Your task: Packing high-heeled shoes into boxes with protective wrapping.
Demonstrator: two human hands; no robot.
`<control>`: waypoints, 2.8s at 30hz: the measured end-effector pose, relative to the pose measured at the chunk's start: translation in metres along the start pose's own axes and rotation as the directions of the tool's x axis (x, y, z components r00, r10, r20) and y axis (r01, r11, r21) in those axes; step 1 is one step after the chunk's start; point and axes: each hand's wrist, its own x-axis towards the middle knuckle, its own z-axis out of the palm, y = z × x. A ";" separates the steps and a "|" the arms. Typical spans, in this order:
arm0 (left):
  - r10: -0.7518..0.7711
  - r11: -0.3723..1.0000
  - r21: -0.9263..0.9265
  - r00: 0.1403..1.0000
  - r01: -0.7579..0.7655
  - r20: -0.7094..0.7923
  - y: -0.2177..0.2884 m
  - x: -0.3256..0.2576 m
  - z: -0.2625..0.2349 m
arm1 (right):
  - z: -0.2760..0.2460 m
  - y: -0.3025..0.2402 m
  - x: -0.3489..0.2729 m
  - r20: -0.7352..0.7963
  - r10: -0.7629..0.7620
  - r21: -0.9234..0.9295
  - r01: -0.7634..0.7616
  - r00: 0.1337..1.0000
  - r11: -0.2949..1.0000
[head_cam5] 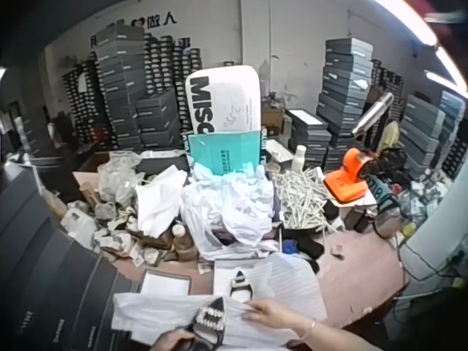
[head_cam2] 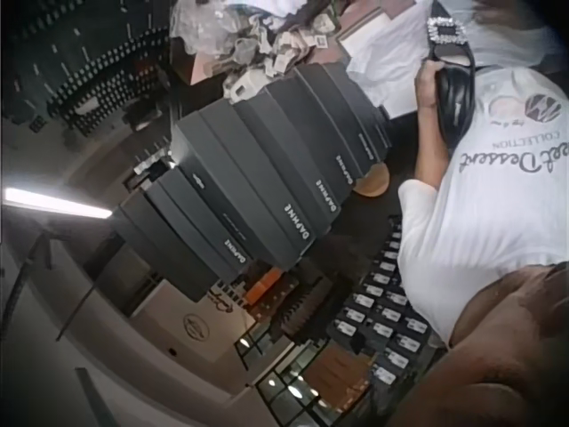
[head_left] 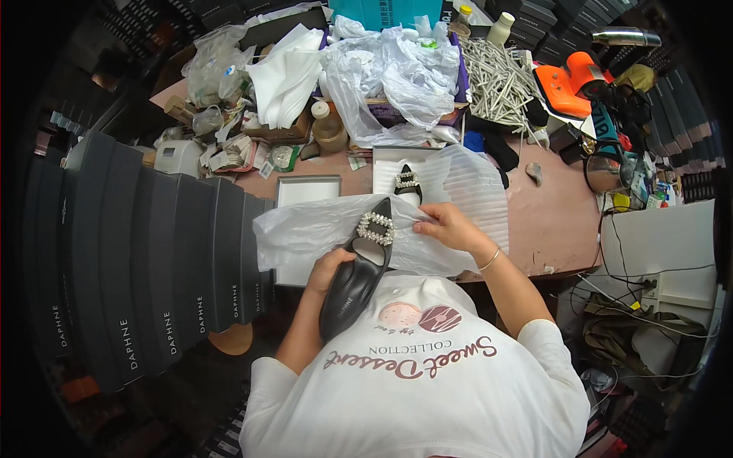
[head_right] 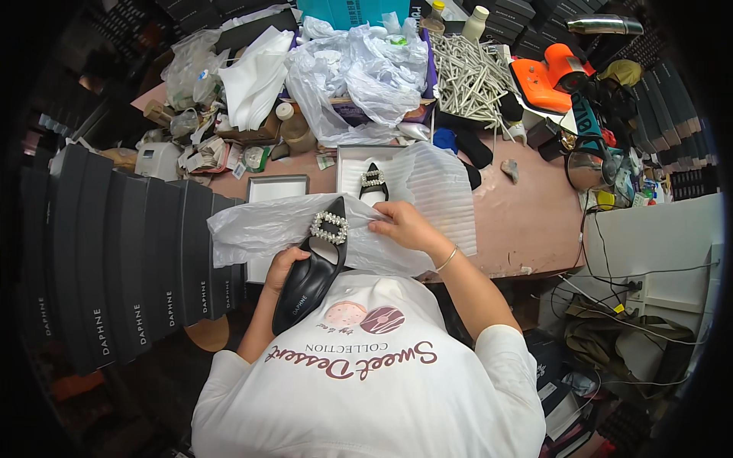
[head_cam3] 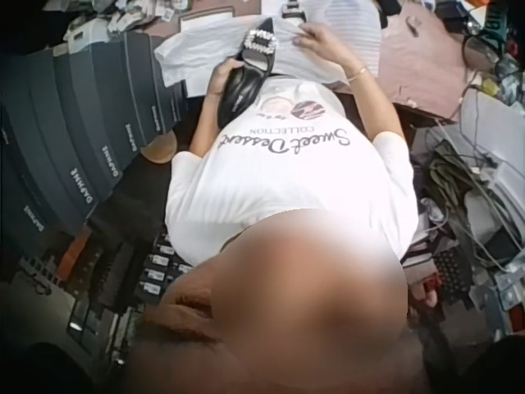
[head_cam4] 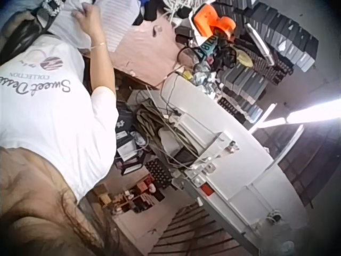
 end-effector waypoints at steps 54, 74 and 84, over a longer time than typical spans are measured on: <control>0.008 0.999 -0.035 0.799 0.015 0.601 0.002 -0.011 0.045 | 0.024 -0.094 -0.063 0.354 -0.355 -0.155 0.428 0.865 0.890; 0.363 0.865 0.317 0.921 -0.390 0.141 0.019 0.016 0.036 | 0.048 -0.090 -0.032 0.182 -0.347 -0.365 0.391 0.920 0.845; 0.440 0.813 0.345 0.883 -0.470 0.165 0.028 0.013 0.046 | -0.035 -0.027 0.037 0.149 -0.112 -0.275 0.150 0.982 0.950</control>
